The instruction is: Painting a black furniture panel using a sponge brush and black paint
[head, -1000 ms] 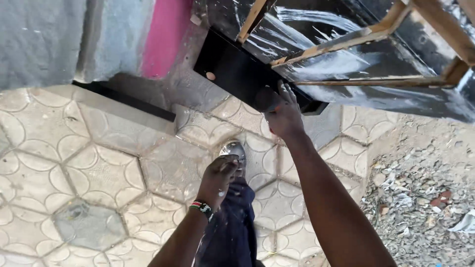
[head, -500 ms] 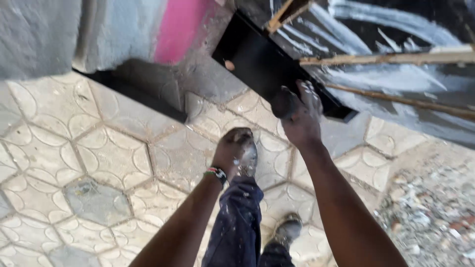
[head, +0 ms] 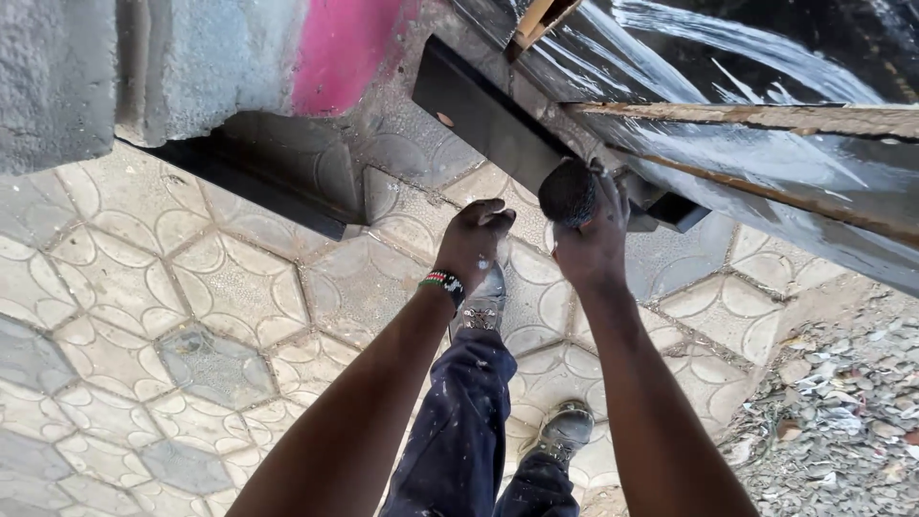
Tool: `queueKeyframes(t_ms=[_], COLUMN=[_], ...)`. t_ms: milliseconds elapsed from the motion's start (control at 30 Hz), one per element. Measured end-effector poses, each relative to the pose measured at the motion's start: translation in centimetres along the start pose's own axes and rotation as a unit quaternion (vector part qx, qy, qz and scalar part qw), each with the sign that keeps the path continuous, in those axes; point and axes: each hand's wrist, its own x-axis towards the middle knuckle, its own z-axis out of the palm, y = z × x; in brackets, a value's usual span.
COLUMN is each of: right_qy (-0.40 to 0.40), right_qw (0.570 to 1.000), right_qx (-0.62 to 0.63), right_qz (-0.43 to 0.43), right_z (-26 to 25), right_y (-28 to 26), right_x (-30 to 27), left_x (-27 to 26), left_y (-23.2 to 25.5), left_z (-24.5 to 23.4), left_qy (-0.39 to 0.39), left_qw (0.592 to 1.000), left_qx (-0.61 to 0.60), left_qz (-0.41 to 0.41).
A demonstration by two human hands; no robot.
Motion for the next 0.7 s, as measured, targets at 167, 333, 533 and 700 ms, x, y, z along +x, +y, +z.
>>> queueKeyframes(t_ms=[167,333,533,700], right_qy=[-0.02,-0.022,-0.04,-0.06], right_qw=[0.998,0.991,0.976,0.956], right_qx=[0.063,0.124,0.187,0.231], right_qz=[0.02,0.04,0.106,0.172], right_z=[-1.1,-0.3,0.5,-0.3], right_y=[-3.4,-3.1,-2.4,-2.9], right_x=[-2.0,-5.1,-8.1,-10.9], left_x=[0.5,-0.9,2.4,0.8], left_y=[1.8,4.9,4.3,4.3], left_z=[0.9,3.9,3.5,2.5], left_qy=[-0.069,-0.011,-0.016,-0.019], left_qw=[0.986,0.996,0.979,0.943], left_qx=[-0.139,-0.023,-0.061,-0.221], left_qz=[-0.068,-0.081,-0.193,-0.249])
